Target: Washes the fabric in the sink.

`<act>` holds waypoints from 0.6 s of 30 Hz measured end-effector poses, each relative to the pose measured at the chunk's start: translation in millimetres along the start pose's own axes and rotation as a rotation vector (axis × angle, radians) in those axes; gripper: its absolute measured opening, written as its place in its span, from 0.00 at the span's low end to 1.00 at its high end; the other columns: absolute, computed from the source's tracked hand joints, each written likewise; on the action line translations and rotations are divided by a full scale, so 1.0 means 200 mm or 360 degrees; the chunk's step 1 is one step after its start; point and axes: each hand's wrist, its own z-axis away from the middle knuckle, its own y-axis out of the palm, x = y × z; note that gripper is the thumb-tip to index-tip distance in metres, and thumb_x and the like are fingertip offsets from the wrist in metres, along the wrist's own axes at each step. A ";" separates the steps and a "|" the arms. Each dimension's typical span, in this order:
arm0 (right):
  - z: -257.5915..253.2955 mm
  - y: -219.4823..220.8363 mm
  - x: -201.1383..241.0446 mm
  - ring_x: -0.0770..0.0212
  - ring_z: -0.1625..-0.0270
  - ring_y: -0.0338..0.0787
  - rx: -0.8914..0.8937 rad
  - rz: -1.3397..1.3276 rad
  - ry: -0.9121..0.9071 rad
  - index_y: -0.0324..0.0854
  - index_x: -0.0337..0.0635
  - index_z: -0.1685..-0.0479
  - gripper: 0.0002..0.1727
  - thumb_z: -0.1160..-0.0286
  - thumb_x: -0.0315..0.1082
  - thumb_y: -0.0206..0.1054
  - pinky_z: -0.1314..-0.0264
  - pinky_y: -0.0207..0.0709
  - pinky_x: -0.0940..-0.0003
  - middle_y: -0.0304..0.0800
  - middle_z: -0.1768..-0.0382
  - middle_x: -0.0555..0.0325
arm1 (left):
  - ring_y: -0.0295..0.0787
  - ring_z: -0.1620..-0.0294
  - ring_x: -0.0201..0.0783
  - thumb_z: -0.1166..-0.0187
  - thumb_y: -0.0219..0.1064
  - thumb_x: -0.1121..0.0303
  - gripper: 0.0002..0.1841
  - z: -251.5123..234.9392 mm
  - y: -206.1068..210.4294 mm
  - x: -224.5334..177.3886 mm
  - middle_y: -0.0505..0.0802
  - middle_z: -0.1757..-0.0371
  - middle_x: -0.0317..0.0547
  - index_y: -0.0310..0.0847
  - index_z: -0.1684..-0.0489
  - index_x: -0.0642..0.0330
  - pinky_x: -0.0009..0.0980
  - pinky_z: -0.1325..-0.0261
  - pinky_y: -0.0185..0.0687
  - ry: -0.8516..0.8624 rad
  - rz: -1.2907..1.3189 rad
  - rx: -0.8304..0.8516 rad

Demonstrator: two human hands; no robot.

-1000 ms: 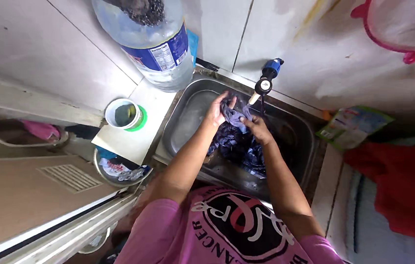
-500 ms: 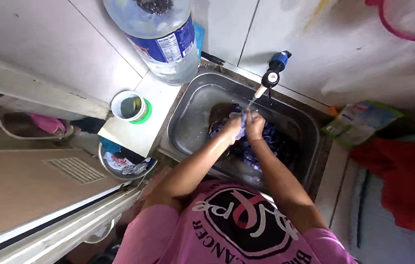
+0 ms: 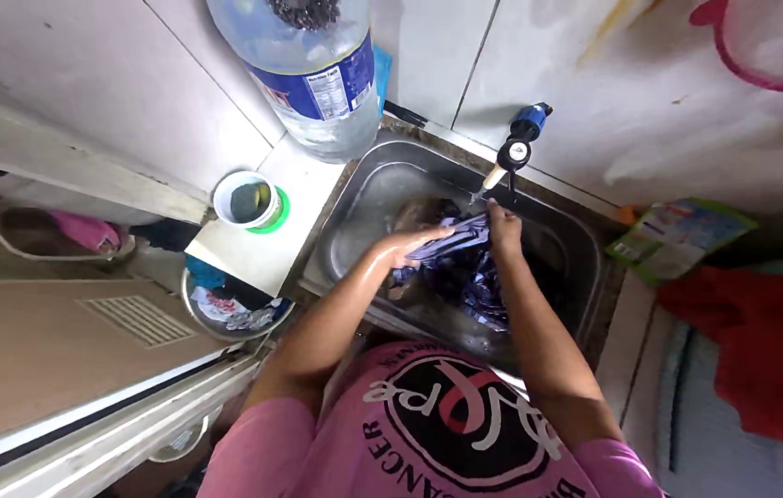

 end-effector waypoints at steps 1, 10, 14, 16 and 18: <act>-0.01 -0.02 0.01 0.66 0.70 0.81 0.0050 -0.0038 0.0000 0.85 0.33 0.64 0.24 0.11 0.48 0.60 0.60 0.80 0.61 0.83 0.73 0.56 | 0.76 0.71 0.28 0.14 0.63 0.52 0.20 0.00 -0.05 0.01 0.88 0.57 0.41 0.80 0.32 0.54 0.26 0.72 0.72 -0.0027 -0.0150 -0.0022; 0.00 -0.16 0.03 0.69 0.56 0.86 0.1169 0.0246 -0.0371 0.81 0.28 0.48 0.14 0.28 0.26 0.73 0.46 0.83 0.68 0.89 0.58 0.52 | 0.87 0.47 0.36 0.07 0.50 0.70 0.17 -0.06 -0.15 0.02 0.86 0.44 0.48 0.64 0.25 0.65 0.38 0.39 0.86 0.0571 0.0703 -0.0376; 0.08 -0.15 0.05 0.60 0.38 0.80 0.0837 0.0257 -0.0599 0.85 0.30 0.54 0.10 0.29 0.28 0.74 0.35 0.77 0.60 0.82 0.40 0.46 | 0.86 0.45 0.38 0.05 0.49 0.61 0.18 -0.16 -0.11 0.02 0.86 0.43 0.48 0.65 0.25 0.59 0.40 0.40 0.84 0.0432 0.0988 -0.0514; 0.17 -0.02 0.05 0.43 0.17 0.68 0.0784 0.0148 -0.0951 0.87 0.28 0.61 0.11 0.36 0.28 0.77 0.16 0.65 0.46 0.71 0.22 0.34 | 0.86 0.46 0.38 0.05 0.47 0.54 0.21 -0.22 -0.05 0.02 0.87 0.44 0.46 0.69 0.25 0.56 0.39 0.41 0.84 0.0321 0.1124 -0.0375; 0.34 0.17 0.05 0.41 0.24 0.76 0.0704 0.0037 -0.1325 0.86 0.33 0.74 0.10 0.43 0.33 0.77 0.21 0.71 0.46 0.81 0.34 0.34 | 0.88 0.63 0.30 0.07 0.49 0.54 0.16 -0.24 0.06 0.03 0.90 0.62 0.38 0.80 0.47 0.52 0.29 0.58 0.86 0.0268 0.1373 -0.0247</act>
